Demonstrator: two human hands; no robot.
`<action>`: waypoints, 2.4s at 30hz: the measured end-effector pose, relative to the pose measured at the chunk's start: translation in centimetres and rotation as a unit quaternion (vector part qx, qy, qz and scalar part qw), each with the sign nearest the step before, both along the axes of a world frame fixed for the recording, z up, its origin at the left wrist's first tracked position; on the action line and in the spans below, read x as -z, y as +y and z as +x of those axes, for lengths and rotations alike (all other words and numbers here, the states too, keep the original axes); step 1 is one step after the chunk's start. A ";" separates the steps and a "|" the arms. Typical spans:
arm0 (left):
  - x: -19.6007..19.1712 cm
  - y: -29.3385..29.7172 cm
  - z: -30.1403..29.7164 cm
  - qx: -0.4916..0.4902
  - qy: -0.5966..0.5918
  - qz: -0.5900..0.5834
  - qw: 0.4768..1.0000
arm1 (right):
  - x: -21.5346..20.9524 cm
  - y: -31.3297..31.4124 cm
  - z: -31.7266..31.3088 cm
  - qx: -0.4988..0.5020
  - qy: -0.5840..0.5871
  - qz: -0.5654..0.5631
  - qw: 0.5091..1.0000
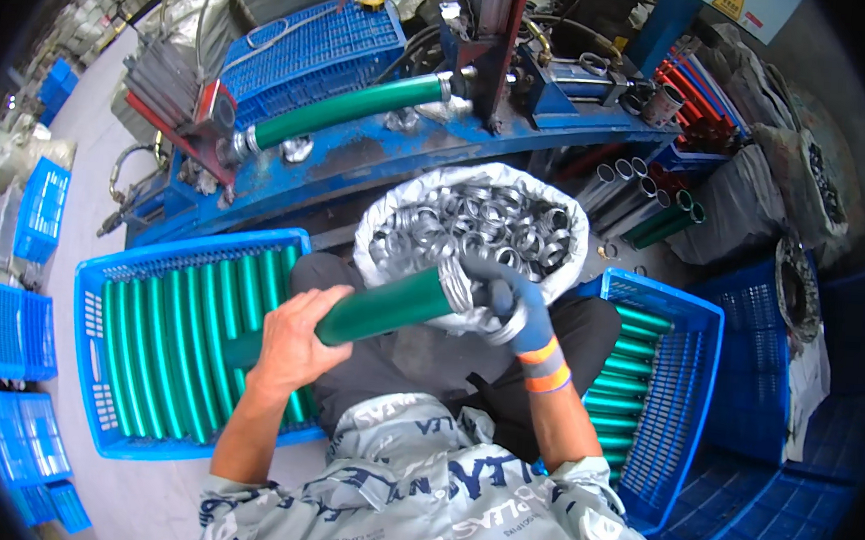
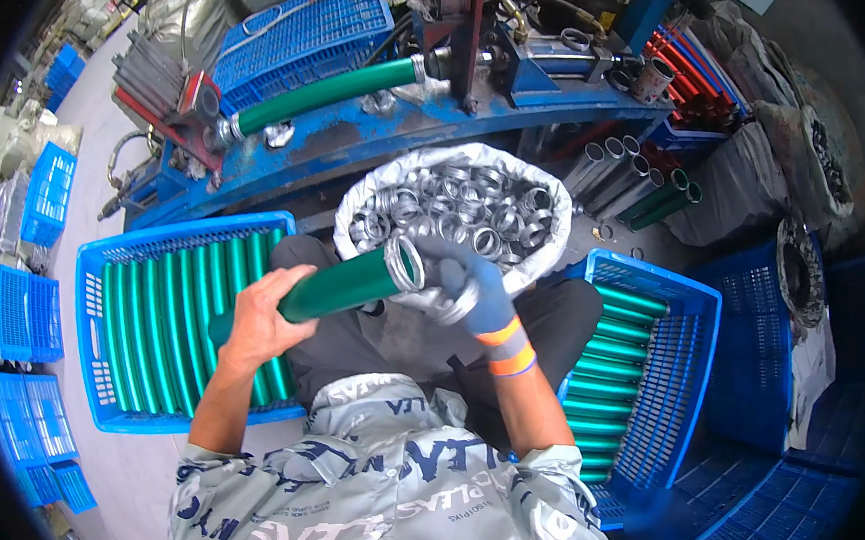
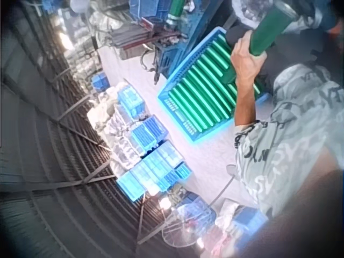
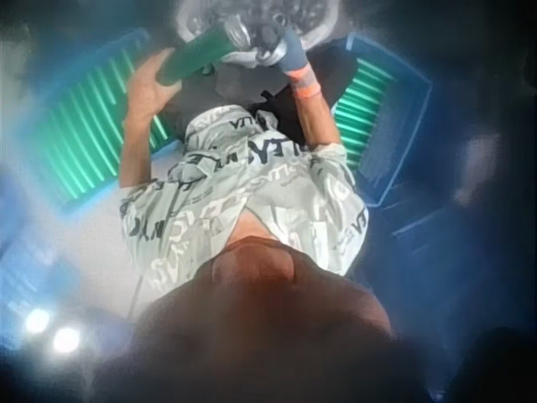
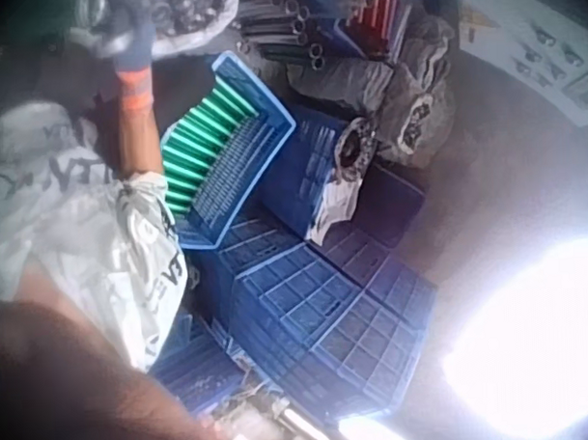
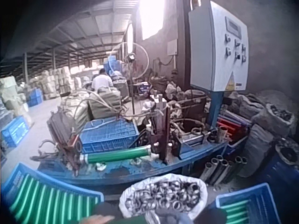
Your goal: Fitting metal rings onto the ends of green plastic tubes and organizing them into blue crates.
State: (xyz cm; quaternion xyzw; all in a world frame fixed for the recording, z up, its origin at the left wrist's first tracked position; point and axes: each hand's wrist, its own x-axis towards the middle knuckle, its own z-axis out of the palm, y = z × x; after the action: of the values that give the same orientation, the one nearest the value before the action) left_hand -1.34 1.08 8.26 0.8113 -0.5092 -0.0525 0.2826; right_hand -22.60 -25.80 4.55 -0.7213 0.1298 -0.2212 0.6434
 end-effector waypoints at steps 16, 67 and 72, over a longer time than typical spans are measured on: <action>-0.7 1.3 1.4 -0.058 0.373 -0.434 0.818 | 7.9 0.4 -1.7 -0.053 -0.144 0.538 0.829; 4.1 1.3 -0.6 -0.172 0.582 -0.529 0.593 | 5.1 3.4 -0.5 0.141 -0.257 0.169 0.941; 3.9 1.1 -0.8 -0.212 0.567 -0.532 0.593 | 3.9 3.7 -0.5 0.152 -0.281 0.075 0.945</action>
State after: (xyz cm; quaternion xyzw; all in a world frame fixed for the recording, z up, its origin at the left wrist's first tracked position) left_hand -2.17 2.22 4.34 0.4088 0.0019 -0.1602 0.8984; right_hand -23.07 -22.08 0.65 -0.5514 0.0681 -0.4995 0.6647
